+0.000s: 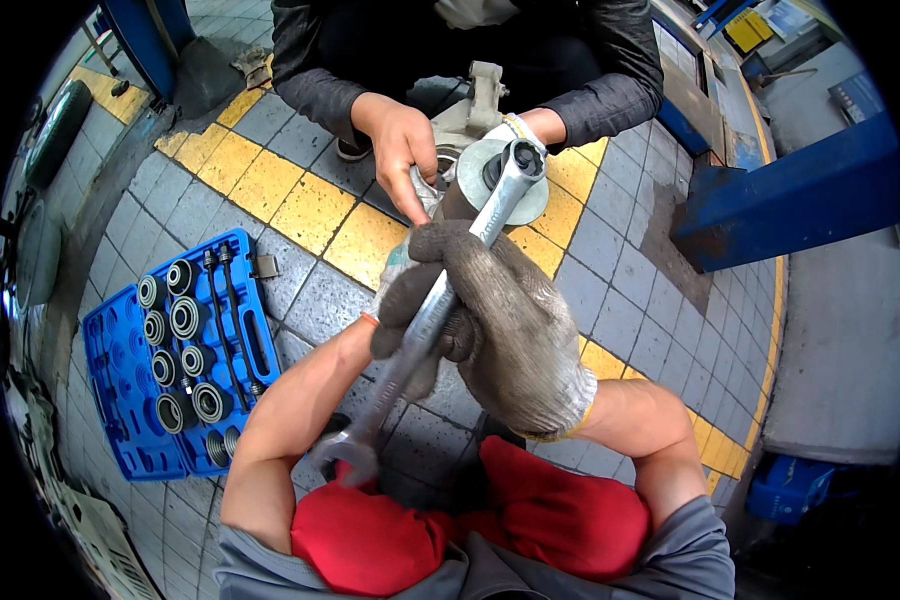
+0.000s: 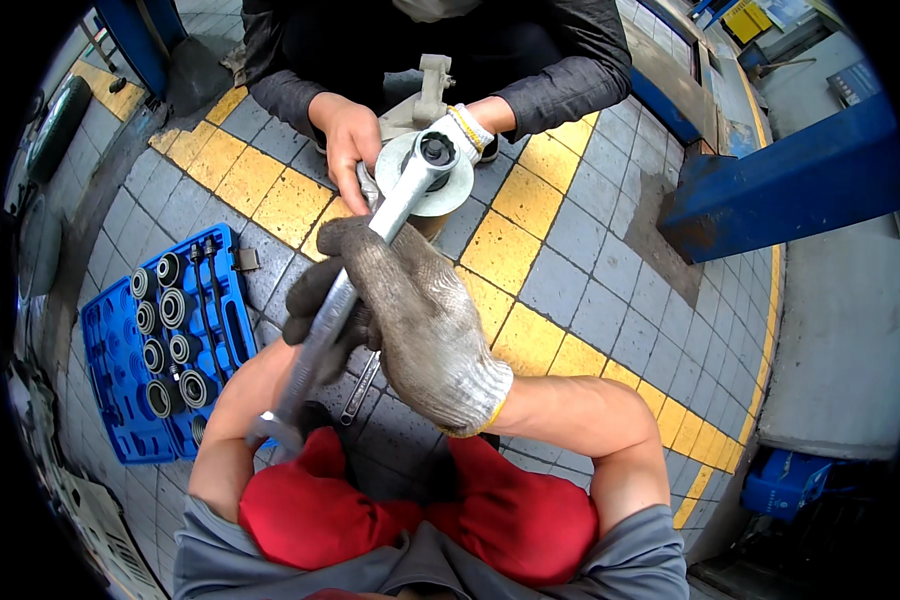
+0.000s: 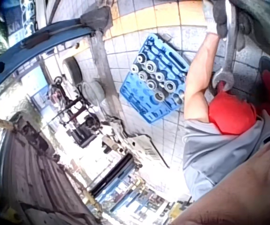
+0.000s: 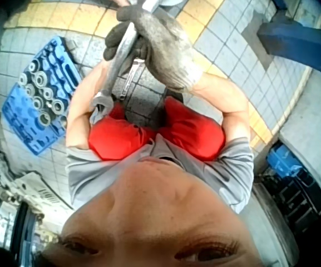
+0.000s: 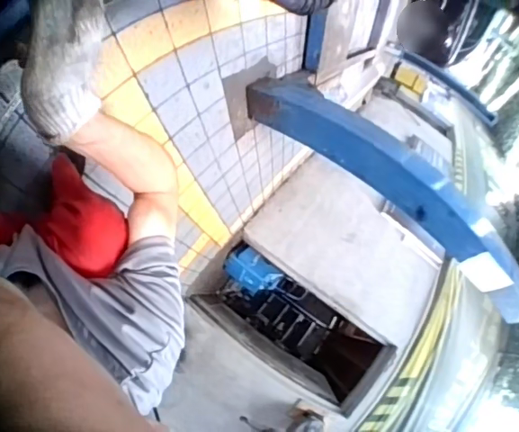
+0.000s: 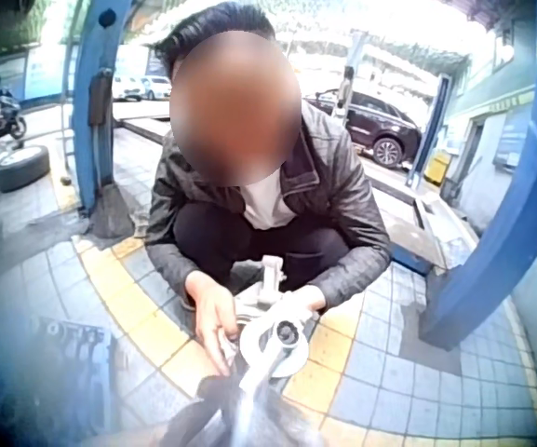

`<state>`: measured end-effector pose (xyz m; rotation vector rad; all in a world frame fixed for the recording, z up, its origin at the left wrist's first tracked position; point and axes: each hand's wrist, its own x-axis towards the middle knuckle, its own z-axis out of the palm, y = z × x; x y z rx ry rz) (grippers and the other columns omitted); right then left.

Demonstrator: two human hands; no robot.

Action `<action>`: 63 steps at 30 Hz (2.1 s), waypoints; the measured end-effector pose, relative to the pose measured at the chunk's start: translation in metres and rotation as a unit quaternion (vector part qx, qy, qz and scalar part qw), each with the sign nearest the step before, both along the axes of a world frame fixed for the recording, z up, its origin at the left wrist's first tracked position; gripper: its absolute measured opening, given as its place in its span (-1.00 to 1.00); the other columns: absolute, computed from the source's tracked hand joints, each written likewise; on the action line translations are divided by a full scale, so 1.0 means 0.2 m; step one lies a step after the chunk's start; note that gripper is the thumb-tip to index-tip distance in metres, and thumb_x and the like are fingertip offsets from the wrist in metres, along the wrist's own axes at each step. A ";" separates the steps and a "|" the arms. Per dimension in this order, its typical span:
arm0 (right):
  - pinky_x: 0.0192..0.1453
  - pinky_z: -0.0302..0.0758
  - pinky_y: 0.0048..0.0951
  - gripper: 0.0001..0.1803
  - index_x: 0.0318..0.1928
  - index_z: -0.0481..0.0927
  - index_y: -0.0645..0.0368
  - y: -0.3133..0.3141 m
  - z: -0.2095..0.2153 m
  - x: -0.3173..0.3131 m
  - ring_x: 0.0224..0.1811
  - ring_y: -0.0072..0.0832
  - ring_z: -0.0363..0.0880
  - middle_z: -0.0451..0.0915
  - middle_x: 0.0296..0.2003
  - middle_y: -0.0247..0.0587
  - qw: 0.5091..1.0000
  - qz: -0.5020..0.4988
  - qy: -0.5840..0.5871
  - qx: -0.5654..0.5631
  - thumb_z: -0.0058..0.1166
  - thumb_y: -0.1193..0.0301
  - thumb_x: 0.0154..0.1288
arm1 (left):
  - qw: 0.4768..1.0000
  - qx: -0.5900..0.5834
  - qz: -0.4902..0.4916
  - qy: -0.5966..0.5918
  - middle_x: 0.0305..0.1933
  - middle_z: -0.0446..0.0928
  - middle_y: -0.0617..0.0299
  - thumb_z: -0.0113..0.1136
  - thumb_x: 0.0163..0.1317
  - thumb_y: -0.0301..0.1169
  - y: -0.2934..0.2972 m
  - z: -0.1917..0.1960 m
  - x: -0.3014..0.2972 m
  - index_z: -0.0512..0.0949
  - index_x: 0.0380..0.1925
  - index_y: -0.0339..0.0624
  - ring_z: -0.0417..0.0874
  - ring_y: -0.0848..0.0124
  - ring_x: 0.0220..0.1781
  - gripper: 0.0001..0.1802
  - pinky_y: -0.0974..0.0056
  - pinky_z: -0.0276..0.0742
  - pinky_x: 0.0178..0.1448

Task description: The person sits on the floor and assembles a cylindrical mechanical component with a flange. They use a wrench to tighten bolts on the assembly while another person holds the part steady.

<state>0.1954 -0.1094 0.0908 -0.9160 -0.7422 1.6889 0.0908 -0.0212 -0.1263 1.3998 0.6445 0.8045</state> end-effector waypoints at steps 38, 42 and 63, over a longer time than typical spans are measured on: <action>-0.28 0.60 -0.26 -0.65 0.08 0.61 0.21 -0.03 -0.43 0.99 -0.42 -0.38 0.63 0.70 -0.37 -0.15 0.703 0.130 -0.698 -0.042 0.14 0.19 0.55 | 0.959 0.106 0.106 0.240 0.23 0.56 -0.07 0.62 -0.04 0.02 0.08 0.15 0.01 0.26 0.41 -0.19 0.67 0.03 0.24 0.09 0.06 0.63 0.27; -0.01 0.60 -0.05 -0.46 0.11 0.59 0.18 -0.17 -0.85 0.93 -0.06 0.00 0.75 0.74 -0.11 0.16 0.621 0.254 -0.723 -0.165 0.08 -0.06 0.53 | 0.962 0.094 0.104 0.232 0.22 0.57 -0.08 0.62 -0.06 -0.02 0.06 0.14 -0.01 0.23 0.41 -0.18 0.67 -0.01 0.22 0.10 0.05 0.63 0.26; -0.16 0.73 -0.31 -0.61 0.16 0.63 0.20 0.37 0.23 0.24 -0.23 -0.19 0.84 0.78 -0.25 0.05 0.532 0.038 -0.785 0.314 0.16 0.19 0.54 | 0.978 0.072 0.144 0.132 0.06 0.64 -0.12 0.60 -0.03 -0.12 0.01 0.13 0.00 0.39 0.25 -0.21 0.71 -0.08 0.08 -0.12 0.01 0.66 0.13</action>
